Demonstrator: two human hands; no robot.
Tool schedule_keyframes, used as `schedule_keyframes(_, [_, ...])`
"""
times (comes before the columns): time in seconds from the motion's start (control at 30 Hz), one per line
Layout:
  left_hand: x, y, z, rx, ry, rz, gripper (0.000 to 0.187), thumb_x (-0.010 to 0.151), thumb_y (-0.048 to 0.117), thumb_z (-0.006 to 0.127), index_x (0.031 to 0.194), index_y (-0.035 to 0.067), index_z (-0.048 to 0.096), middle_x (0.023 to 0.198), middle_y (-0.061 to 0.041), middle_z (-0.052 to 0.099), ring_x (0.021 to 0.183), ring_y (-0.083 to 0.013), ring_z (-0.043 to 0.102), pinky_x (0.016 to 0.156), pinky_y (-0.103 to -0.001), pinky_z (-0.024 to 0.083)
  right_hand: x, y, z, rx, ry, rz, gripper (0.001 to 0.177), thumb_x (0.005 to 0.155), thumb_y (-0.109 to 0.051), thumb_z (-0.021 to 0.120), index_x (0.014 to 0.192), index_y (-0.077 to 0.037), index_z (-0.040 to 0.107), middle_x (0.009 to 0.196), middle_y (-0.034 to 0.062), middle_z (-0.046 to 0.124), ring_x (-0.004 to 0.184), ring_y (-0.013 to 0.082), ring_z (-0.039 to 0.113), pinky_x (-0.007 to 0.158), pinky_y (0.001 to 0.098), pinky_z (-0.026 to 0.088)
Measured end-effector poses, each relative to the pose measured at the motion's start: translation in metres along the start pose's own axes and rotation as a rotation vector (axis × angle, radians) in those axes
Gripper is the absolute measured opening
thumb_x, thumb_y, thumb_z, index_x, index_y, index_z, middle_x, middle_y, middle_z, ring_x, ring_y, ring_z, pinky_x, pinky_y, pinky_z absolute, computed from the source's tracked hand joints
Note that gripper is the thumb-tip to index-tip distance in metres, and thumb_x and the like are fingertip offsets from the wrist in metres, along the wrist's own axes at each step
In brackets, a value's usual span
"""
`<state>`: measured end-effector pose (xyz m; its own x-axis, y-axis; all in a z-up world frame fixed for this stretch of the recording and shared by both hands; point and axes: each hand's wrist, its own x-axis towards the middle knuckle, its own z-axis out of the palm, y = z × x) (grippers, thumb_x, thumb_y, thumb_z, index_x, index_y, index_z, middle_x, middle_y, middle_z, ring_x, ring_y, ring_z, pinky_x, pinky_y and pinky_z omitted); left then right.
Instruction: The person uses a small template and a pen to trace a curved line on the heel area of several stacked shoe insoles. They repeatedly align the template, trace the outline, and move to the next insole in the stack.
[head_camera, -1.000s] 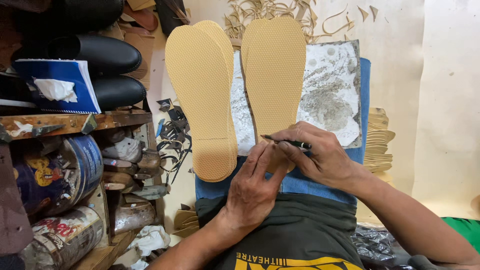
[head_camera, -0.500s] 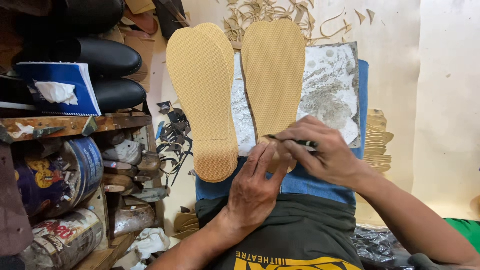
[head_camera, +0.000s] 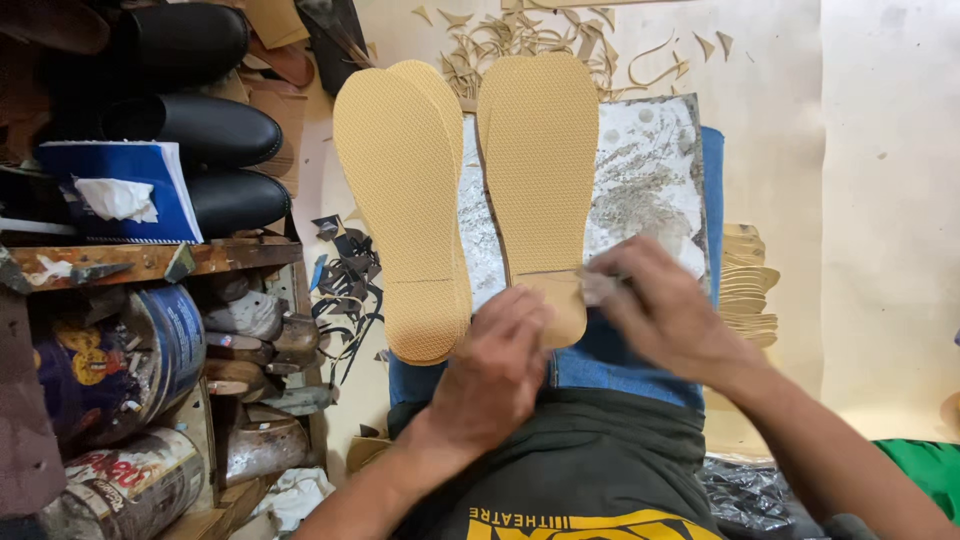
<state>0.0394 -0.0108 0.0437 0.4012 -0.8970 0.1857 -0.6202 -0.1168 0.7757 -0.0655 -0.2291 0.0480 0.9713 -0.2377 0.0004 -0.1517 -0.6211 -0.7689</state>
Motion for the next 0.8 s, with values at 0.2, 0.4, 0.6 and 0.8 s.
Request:
schedule_keyframes(0.2, [0.037,-0.009,-0.048,-0.238,0.238,-0.284,0.031,0.109,0.022,0.052,0.126,0.007,0.074,0.126,-0.022,0.073,0.128,-0.0419,0.069,0.104,-0.050,0.060,0.005,-0.020,0.011,0.056,-0.182,0.308,0.073,0.076,-0.036,0.098,0.123,0.001,0.057,0.099,0.0220,0.058,0.084,0.0427,0.069,0.074,0.0566,0.055])
schedule_keyframes(0.4, [0.090,-0.048,-0.040,0.018,0.106,-0.284,0.057,0.108,0.039,0.057,0.147,-0.003,0.057,0.147,-0.041,0.050,0.142,-0.0608,0.047,0.115,-0.066,0.042,-0.020,0.018,0.015,0.303,0.086,0.526,0.029,0.092,-0.023,0.081,0.103,0.000,0.067,0.075,0.0155,0.065,0.061,0.0269,0.068,0.054,0.0430,0.056])
schedule_keyframes(0.6, [0.128,-0.033,0.004,0.153,-0.071,-0.407,0.095,0.098,0.047,0.075,0.163,-0.008,0.034,0.159,-0.058,0.002,0.154,-0.0711,0.010,0.125,-0.074,0.013,-0.032,0.079,0.007,0.886,0.677,0.578,0.010,0.106,-0.011,0.069,0.105,-0.007,0.059,0.069,0.0028,0.053,0.044,0.0125,0.048,0.037,0.0238,0.038])
schedule_keyframes(0.8, [0.130,-0.034,0.008,0.057,0.082,-0.398,0.098,0.085,0.027,0.085,0.162,-0.006,0.034,0.159,-0.057,-0.001,0.156,-0.0686,0.011,0.127,-0.070,0.016,-0.024,0.049,-0.002,0.708,0.550,0.458,0.017,0.108,-0.008,0.069,0.097,-0.002,0.058,0.060,0.0014,0.040,0.042,0.0117,0.042,0.040,0.0250,0.033])
